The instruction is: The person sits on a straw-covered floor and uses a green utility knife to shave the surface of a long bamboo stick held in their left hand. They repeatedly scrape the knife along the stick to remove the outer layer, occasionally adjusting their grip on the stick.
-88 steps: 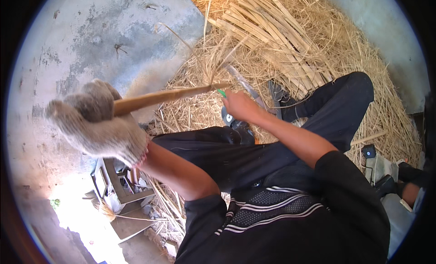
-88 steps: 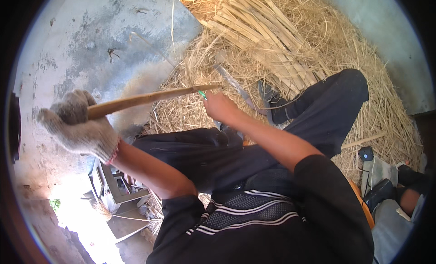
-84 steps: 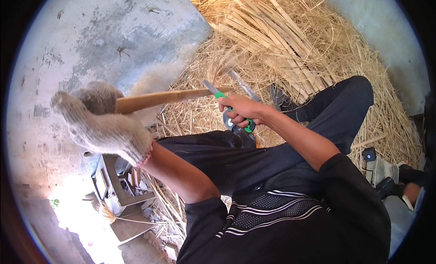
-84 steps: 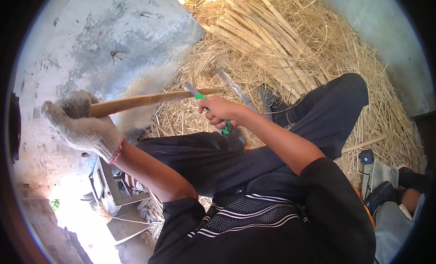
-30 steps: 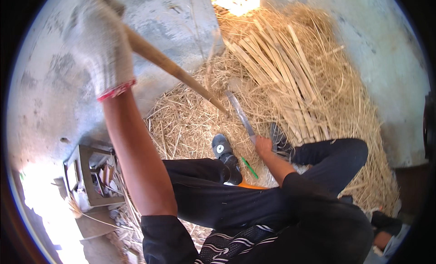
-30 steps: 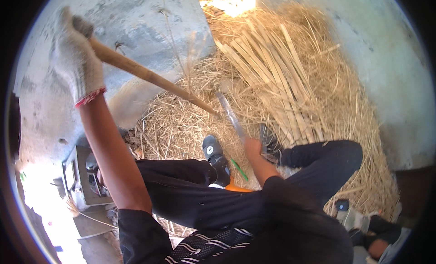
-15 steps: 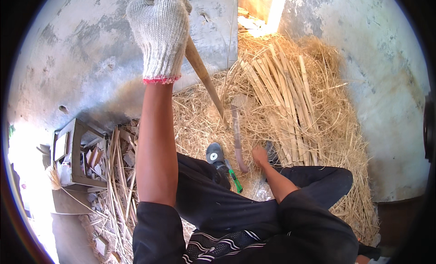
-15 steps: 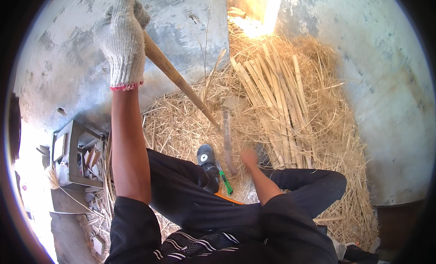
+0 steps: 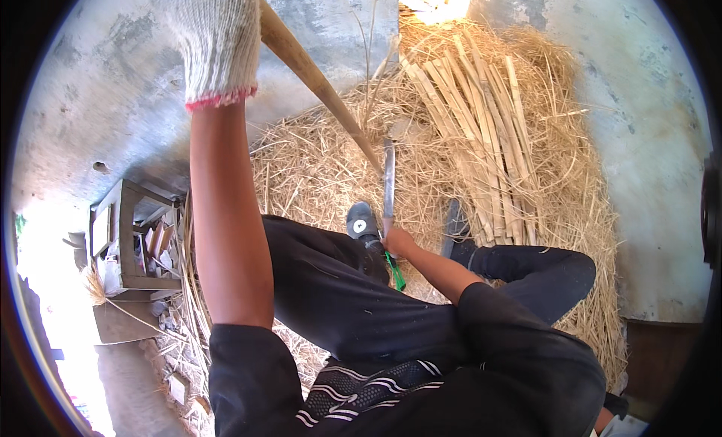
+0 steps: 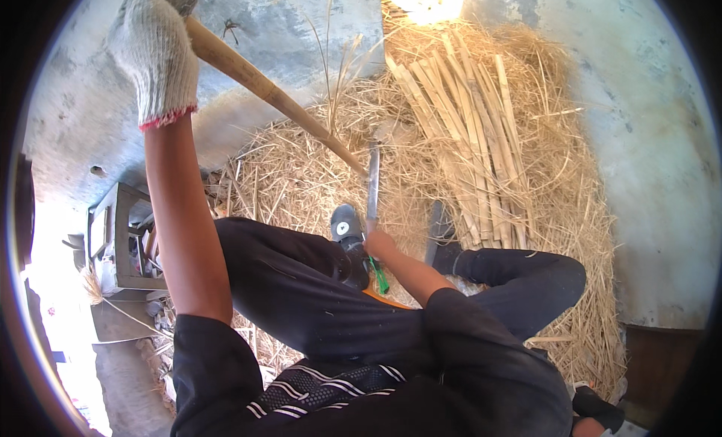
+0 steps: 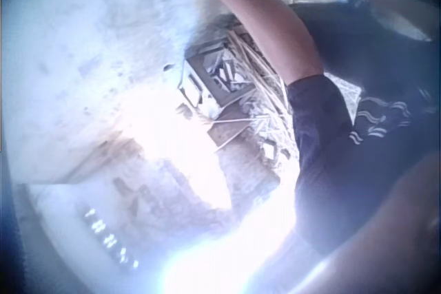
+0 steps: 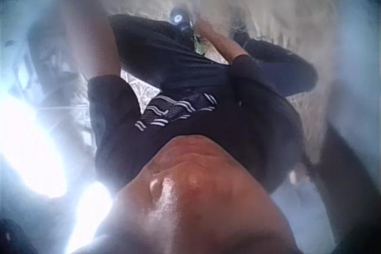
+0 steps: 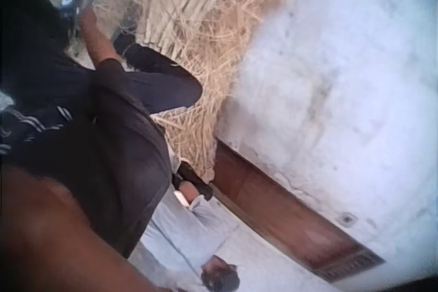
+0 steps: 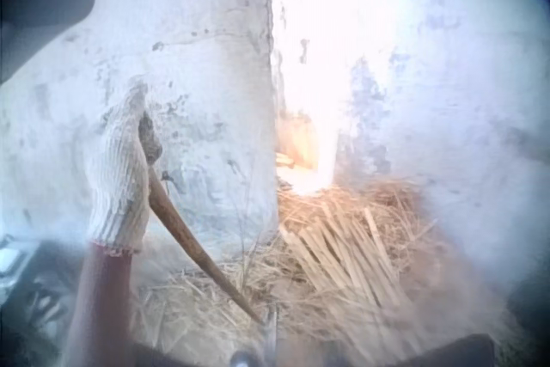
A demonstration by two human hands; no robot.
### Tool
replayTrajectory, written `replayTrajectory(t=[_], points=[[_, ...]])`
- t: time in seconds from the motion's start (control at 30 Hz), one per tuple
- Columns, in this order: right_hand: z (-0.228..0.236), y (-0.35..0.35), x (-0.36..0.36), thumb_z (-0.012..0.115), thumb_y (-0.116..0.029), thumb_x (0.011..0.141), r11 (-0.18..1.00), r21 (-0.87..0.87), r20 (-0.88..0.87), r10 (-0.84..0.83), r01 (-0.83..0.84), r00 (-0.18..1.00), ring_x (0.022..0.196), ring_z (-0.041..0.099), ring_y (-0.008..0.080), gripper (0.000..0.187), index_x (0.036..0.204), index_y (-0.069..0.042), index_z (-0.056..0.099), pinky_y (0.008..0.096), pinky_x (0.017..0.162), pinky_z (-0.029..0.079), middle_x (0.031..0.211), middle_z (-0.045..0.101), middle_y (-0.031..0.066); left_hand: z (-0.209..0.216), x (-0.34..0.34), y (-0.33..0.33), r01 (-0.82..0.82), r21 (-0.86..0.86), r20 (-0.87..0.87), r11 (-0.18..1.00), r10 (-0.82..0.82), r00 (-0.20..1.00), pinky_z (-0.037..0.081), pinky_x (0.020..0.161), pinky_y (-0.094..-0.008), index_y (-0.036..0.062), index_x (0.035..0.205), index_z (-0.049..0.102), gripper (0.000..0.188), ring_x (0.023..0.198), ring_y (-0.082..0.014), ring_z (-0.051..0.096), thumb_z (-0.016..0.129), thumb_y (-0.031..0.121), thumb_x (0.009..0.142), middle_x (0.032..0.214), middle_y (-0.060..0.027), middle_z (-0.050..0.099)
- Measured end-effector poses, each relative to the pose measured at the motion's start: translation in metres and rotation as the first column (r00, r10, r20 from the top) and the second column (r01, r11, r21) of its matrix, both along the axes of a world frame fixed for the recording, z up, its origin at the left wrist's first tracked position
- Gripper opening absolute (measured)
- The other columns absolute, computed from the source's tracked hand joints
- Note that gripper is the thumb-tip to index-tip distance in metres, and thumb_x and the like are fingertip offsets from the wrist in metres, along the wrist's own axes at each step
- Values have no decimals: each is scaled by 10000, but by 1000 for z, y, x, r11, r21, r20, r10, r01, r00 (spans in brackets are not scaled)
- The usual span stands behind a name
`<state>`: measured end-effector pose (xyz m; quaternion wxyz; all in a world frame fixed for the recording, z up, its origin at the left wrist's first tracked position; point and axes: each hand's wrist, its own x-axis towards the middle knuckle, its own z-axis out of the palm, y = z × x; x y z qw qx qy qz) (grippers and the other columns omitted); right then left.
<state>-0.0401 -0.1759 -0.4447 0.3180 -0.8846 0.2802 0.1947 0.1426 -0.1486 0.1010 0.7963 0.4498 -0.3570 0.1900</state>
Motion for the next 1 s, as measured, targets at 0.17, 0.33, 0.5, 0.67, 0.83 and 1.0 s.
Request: replayTrajectory(t=[0.17,0.33,0.5,0.67,0.83,1.0], points=[[-23,4,5,767,-343,770,971,-75,34,-226,228,974,1043,651,389,514,1122,4,626,457,860,533,1091,668,241,4,-6,1,51,-29,31,998,-50,998,237,458,-229,174,717,545,271,483,-40,311,622,266,961,592,89,370],[-6,2,10,689,-499,831,948,25,95,-319,318,943,901,683,352,535,1017,0,630,456,794,542,909,674,205,7,-8,1,-229,-6,-17,973,229,973,257,476,-224,163,698,538,290,498,-50,337,613,262,960,592,87,383],[37,-72,-28,605,-353,932,717,485,134,-626,501,768,480,601,304,379,793,-11,519,432,483,485,602,582,154,2,1,3,-309,-27,-85,951,306,948,268,482,-224,159,685,543,309,511,-47,361,599,274,967,591,80,407],[278,-84,-79,606,-395,952,589,581,117,-744,562,658,404,468,117,406,777,-37,525,302,396,385,544,472,12,0,1,10,-232,-32,-32,972,231,972,258,467,-226,154,675,539,327,494,-44,352,600,280,970,576,79,406],[364,-32,-104,615,-318,953,760,611,489,-581,219,651,460,503,107,299,904,-28,561,303,440,403,584,511,23,-3,-5,9,-159,-15,-33,987,158,987,247,452,-229,149,666,536,344,476,-42,343,601,287,974,561,77,405],[341,14,-70,584,-359,965,887,429,595,-420,171,685,648,621,203,347,975,-12,587,372,591,460,682,578,101,-2,-11,10,-126,-10,-48,992,125,991,237,436,-231,144,656,533,362,459,-40,335,602,294,977,546,75,404]])
